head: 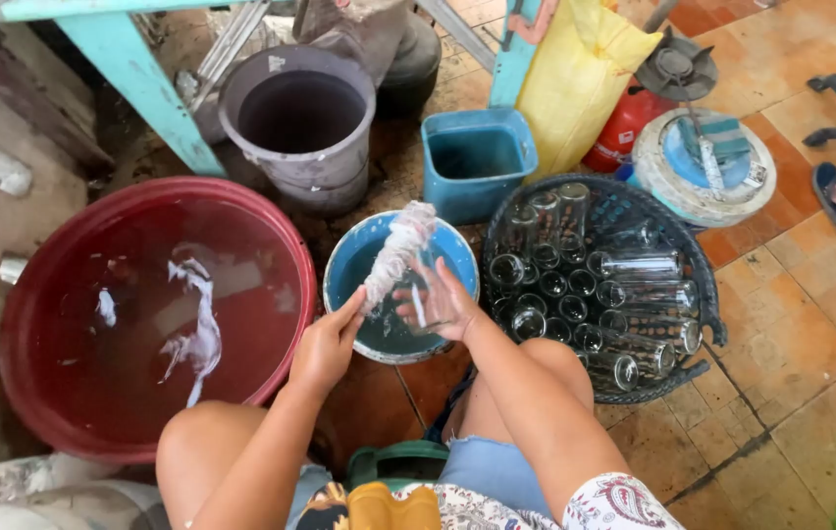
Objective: Washing glass jars using a brush and buckets of water.
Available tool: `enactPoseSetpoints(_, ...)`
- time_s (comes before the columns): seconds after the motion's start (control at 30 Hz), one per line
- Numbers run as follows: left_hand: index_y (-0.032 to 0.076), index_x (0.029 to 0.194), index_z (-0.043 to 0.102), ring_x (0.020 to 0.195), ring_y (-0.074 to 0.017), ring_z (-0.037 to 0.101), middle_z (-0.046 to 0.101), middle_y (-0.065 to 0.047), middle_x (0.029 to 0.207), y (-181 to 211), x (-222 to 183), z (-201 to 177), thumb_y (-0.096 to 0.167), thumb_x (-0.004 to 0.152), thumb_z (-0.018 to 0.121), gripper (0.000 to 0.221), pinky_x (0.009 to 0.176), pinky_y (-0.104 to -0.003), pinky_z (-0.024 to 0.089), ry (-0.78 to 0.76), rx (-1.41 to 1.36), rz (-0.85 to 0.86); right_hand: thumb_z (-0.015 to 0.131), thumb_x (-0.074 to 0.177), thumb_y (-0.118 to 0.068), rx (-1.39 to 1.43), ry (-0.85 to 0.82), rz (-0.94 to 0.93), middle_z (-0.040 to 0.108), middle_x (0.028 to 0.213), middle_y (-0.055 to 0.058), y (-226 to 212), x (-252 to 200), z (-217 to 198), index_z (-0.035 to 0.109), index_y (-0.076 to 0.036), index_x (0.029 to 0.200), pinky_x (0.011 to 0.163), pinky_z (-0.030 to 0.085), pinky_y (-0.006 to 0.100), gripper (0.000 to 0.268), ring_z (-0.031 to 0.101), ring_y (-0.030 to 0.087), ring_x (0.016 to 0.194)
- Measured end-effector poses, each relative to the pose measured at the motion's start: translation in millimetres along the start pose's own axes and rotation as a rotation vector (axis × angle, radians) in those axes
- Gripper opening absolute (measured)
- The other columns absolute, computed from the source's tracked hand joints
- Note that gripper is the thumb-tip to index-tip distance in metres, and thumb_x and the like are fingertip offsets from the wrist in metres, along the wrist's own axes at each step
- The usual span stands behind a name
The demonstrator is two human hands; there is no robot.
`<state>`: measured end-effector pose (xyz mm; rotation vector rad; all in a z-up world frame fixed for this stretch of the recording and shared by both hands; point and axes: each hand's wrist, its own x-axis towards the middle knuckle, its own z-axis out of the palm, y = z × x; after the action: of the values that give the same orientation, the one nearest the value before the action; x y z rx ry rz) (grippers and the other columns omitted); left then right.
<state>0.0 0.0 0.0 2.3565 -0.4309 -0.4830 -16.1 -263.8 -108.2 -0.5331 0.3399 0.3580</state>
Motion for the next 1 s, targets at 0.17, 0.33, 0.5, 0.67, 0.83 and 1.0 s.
enactPoseSetpoints(0.17,0.052,0.138,0.061,0.113,-0.0314,0.070,0.077,-0.007,0.116,-4,-40,5,0.037,0.097,0.062,0.043,0.098,-0.048,0.058,-0.081,0.003,0.022,0.063,0.088,-0.069,0.162,0.130,-0.092,0.072,0.123,0.015,-3,26,-46,0.064,-0.036,0.137,0.095,0.056,0.060,0.059,0.071,0.043,0.106)
enactPoseSetpoints(0.33,0.053,0.149,0.049,0.080,-0.0236,0.062,0.061,-0.003,0.087,-24,-44,7,0.028,0.102,0.056,0.054,0.070,-0.041,0.044,-0.159,0.056,0.079,0.049,0.087,-0.070,0.074,0.328,-0.053,0.042,0.154,0.016,-19,4,12,0.032,-0.036,0.159,0.102,0.048,0.061,0.082,0.059,0.041,0.124)
enactPoseSetpoints(0.5,0.047,0.149,0.050,0.108,-0.0322,0.071,0.074,-0.011,0.122,-15,-1,0,0.036,0.101,0.052,0.050,0.084,-0.041,0.051,-0.039,-0.064,-0.018,0.065,0.090,-0.057,0.111,0.051,-0.070,0.070,0.108,0.023,-9,-9,19,0.060,-0.015,0.132,0.083,0.058,0.052,0.059,0.071,0.039,0.099)
enactPoseSetpoints(0.67,0.034,0.146,0.058,0.128,-0.0225,0.065,0.070,-0.004,0.138,-25,-31,5,0.031,0.100,0.055,0.046,0.096,-0.032,0.050,-0.086,-0.141,0.164,0.064,0.083,-0.059,0.174,0.091,-0.109,0.064,0.096,0.020,-6,5,-11,0.058,-0.028,0.121,0.073,0.056,0.052,0.050,0.069,0.039,0.082)
enactPoseSetpoints(0.83,0.054,0.144,0.055,0.086,-0.0168,0.076,0.072,0.003,0.093,-85,-47,39,0.036,0.094,0.062,0.054,0.079,-0.033,0.055,-0.056,0.088,0.126,0.057,0.082,-0.077,0.059,0.440,-0.169,0.070,0.112,0.014,-8,16,-4,0.039,-0.031,0.153,0.075,0.060,0.044,0.086,0.071,0.029,0.095)
enactPoseSetpoints(1.0,0.045,0.142,0.061,0.115,-0.0104,0.067,0.075,0.004,0.125,-23,-16,12,0.030,0.094,0.064,0.051,0.086,-0.029,0.052,-0.045,-0.049,-0.038,0.064,0.086,-0.069,0.040,0.184,-0.082,0.074,0.100,0.010,-3,-1,5,0.062,-0.016,0.120,0.069,0.059,0.046,0.063,0.073,0.031,0.091)
